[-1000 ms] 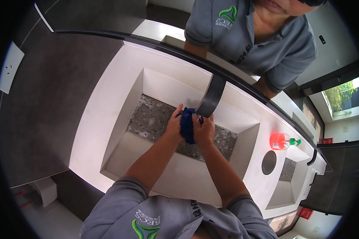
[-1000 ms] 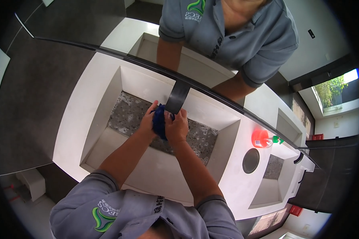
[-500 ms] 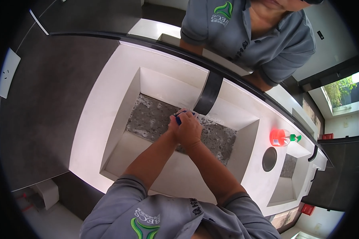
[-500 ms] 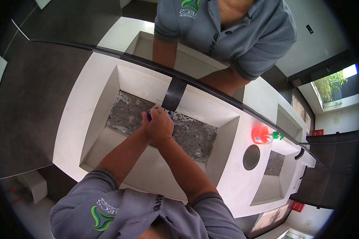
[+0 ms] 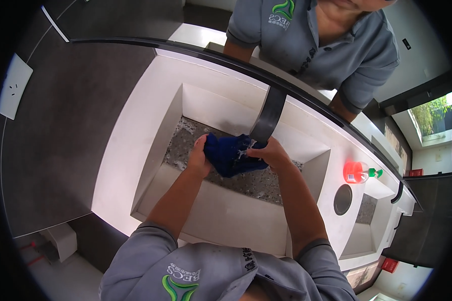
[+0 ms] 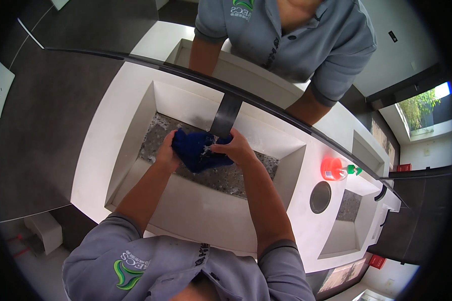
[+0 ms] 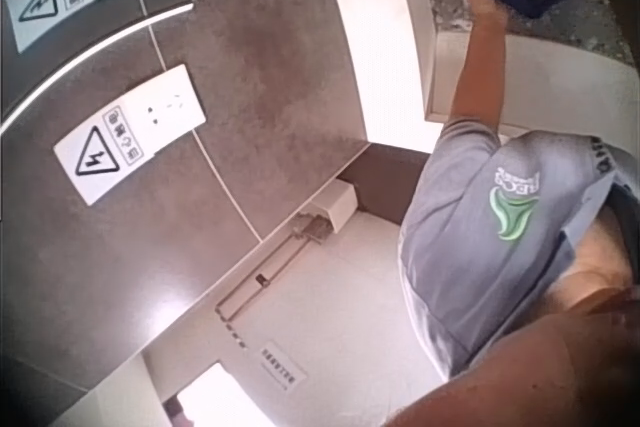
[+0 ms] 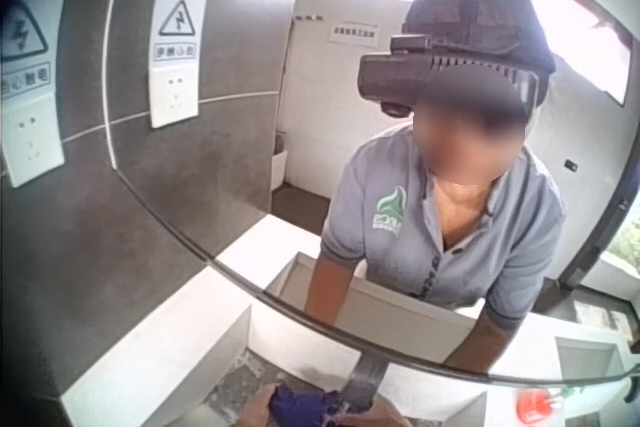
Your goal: Washing and wringing out a blue cleaning cloth in a bathroom sink.
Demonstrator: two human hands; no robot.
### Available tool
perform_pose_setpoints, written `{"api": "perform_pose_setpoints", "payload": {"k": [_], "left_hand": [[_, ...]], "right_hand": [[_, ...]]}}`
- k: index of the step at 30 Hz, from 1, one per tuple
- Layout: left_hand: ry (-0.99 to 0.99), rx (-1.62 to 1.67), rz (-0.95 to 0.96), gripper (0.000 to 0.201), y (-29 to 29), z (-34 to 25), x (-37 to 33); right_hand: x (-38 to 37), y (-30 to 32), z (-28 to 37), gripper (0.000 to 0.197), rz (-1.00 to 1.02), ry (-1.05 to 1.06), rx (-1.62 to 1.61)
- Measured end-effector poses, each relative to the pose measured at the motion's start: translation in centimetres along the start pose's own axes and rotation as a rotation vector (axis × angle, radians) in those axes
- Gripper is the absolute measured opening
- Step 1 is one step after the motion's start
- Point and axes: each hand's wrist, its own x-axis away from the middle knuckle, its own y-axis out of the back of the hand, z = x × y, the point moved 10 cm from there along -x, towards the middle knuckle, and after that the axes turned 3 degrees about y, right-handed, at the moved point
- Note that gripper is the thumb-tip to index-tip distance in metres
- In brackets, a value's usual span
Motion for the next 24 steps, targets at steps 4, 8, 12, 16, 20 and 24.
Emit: {"api": "perform_pose_setpoints", "payload": {"k": [4,8,12,16,20,24], "left_hand": [[-0.096,-0.213,-0.046,0.049,0.7,-2.3,1.2],[-0.147,-0.661,-0.025,0.064,1.0,-3.1,1.8],[-0.226,-1.236,0.155,0.079,0.3,-0.5,1.7],[-0.499,-1.426,0.338,0.097,-4.8,1.2,3.7],[-0.661,-1.108,0.450,0.099,-11.4,1.1,5.1],[-0.793,-1.023,0.335,0.080,-11.8,0.1,2.9]], "right_hand": [[0.0,1.3,0.0,0.047,0.124,0.110,0.346],[1.0,3.7,3.7,0.049,-0.306,0.362,0.545],[-0.8,2.2,-0.6,0.045,-0.205,0.157,-0.482],[-0.3,-0.4,-0.8,0.042,-0.161,0.073,-0.522],[-0.4,-4.2,0.3,0.041,-0.029,0.020,-0.718],[0.1,-3.3,-0.7,0.041,-0.074,-0.040,-0.840]]}}
